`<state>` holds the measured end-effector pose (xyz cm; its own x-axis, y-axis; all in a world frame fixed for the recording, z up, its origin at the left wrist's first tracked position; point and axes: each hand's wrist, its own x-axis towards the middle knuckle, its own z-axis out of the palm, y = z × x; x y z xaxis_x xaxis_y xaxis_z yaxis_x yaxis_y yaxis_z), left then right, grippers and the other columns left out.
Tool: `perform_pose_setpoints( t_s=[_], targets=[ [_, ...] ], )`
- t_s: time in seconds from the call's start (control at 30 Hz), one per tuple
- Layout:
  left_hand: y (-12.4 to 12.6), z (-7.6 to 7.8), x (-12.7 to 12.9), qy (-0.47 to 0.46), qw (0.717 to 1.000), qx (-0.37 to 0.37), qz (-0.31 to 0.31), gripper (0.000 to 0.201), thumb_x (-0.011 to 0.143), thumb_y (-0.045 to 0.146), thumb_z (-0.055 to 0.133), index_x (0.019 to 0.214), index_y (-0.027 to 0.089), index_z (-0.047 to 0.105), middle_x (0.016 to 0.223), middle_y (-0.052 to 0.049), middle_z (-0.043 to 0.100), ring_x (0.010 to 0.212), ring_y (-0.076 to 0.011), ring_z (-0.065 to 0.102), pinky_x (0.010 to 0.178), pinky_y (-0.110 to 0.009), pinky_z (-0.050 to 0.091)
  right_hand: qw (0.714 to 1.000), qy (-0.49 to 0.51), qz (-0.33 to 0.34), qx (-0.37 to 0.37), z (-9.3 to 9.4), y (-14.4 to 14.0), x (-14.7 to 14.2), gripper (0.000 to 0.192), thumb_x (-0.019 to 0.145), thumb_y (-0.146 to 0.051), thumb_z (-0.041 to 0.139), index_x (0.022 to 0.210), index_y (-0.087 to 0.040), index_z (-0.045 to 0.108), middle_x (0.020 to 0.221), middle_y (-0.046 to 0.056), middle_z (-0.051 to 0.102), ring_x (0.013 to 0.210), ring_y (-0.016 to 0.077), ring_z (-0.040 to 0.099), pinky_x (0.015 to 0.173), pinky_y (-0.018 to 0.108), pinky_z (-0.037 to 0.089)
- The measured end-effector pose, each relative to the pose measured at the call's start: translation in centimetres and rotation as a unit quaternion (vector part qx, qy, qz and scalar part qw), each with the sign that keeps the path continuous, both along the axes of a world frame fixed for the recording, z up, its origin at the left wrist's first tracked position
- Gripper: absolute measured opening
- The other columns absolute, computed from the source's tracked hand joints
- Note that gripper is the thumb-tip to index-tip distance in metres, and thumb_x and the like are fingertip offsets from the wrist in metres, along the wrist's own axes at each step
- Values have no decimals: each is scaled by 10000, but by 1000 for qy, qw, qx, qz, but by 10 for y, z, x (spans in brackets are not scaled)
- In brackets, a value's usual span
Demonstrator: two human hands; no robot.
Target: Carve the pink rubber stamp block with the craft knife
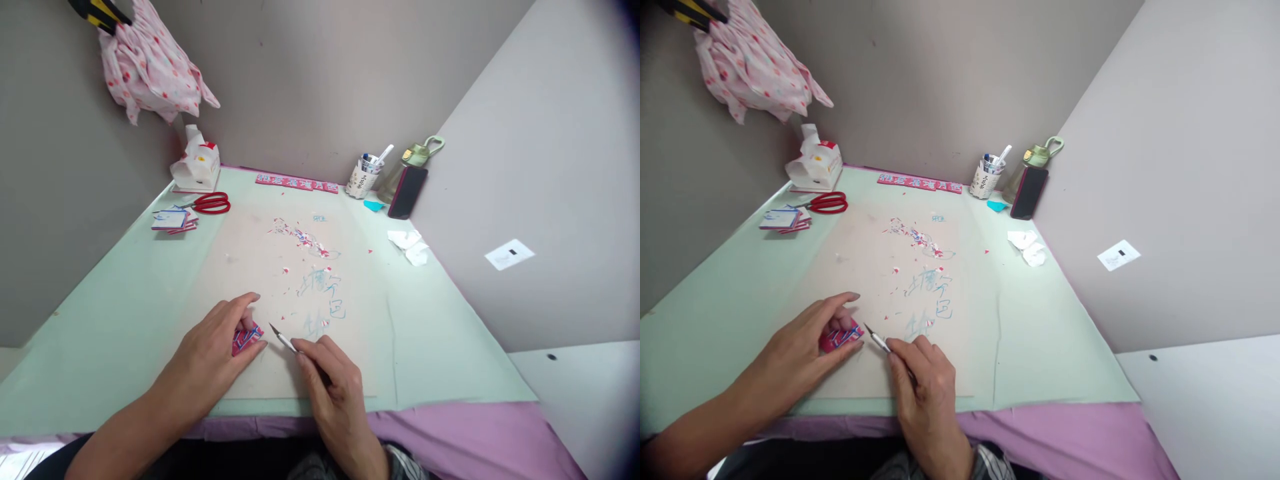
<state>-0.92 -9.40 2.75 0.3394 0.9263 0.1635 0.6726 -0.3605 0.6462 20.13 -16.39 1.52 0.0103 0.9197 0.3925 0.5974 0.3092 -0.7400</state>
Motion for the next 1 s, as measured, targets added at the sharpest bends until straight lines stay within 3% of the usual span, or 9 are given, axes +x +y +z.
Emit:
perform_pose_setpoints(
  t_s=[0.27,0.47,0.73,1.0],
  targets=[
    [16,1,-3,-5,996,-84,-40,340,969,356,554,1297,281,505,925,11,692,745,-184,665,723,-326,556,999,33,-7,-3,1,-1,0,229,1020,-169,541,1098,-208,753,737,12,602,654,161,576,548,266,405],
    [17,6,-9,-25,993,-109,-48,329,951,404,564,1257,285,552,918,0,732,736,-192,693,718,-335,569,999,36,-4,-1,3,-1,0,221,1022,-167,539,1083,-201,748,732,13,602,672,164,583,550,265,397],
    [10,-2,-14,-9,996,-69,-55,360,989,407,542,1342,332,531,1050,-11,729,949,-235,715,889,-406,563,999,34,-10,11,1,-1,1,215,1022,-168,540,1081,-198,745,729,12,603,669,163,582,552,268,397],
    [7,0,-8,53,997,-18,-62,392,987,388,555,1371,325,507,1086,-23,715,986,-257,711,875,-412,563,999,37,-14,7,1,-2,0,213,1024,-175,541,1080,-203,744,734,13,610,665,163,585,558,272,410]
  ],
)
